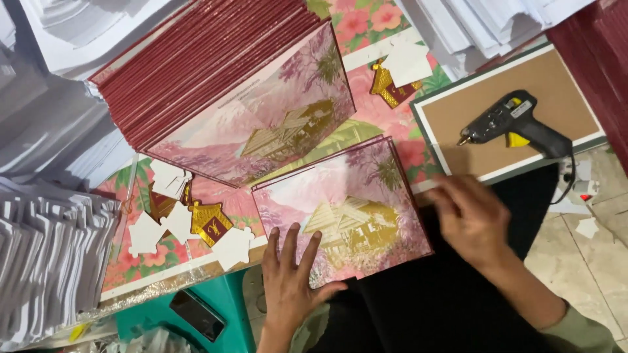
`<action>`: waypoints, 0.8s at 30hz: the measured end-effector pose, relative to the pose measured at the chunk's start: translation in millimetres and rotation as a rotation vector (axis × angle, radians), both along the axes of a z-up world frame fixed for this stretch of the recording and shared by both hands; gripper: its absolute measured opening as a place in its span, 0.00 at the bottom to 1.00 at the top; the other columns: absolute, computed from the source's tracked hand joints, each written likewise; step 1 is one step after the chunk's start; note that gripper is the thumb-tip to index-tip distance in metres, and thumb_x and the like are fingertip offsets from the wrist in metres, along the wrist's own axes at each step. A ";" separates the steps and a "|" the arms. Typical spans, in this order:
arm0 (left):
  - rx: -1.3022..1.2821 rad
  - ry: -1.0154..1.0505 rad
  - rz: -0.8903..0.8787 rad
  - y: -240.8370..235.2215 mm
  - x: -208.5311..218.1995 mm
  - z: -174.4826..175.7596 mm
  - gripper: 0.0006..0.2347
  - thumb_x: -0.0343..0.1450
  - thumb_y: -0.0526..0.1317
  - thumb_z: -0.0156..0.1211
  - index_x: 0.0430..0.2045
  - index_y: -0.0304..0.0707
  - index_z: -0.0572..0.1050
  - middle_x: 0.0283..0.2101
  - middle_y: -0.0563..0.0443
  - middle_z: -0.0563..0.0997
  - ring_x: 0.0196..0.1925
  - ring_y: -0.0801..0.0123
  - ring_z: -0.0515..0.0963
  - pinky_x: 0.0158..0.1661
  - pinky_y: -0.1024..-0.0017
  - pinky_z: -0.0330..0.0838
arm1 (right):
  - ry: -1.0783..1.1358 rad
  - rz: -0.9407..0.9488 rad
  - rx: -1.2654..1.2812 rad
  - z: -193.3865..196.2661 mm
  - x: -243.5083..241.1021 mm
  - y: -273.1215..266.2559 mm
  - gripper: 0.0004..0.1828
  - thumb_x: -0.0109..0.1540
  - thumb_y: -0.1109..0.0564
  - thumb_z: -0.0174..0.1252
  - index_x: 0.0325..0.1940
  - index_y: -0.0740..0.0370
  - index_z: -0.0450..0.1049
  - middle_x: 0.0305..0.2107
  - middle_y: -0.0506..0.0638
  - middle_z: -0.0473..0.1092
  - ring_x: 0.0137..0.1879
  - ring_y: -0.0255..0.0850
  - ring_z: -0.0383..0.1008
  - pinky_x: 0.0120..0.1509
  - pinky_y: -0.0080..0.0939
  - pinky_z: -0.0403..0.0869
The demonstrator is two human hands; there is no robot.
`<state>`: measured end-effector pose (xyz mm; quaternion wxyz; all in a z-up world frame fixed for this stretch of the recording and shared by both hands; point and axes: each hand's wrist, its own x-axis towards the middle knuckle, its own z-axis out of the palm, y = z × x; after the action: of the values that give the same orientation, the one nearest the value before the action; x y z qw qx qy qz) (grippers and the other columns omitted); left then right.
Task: Assembling decorative cards by using a hot glue gun to attach paper cutouts to the card covers.
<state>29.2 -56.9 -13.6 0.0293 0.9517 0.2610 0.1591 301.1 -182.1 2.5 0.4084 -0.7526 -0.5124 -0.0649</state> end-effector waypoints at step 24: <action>0.207 -0.026 0.008 -31.2 -18.6 -8.4 0.36 0.61 0.67 0.57 0.61 0.53 0.58 0.64 0.49 0.60 0.66 0.53 0.57 0.57 0.55 0.51 | -0.278 -0.145 -0.007 -22.0 80.6 -47.2 0.28 0.63 0.57 0.62 0.56 0.81 0.59 0.45 0.72 0.63 0.51 0.65 0.61 0.53 0.61 0.62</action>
<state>10.6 -88.1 -22.0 -0.0665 0.9464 0.2466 0.1975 381.8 -229.3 -19.5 0.3248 -0.7729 -0.5087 -0.1960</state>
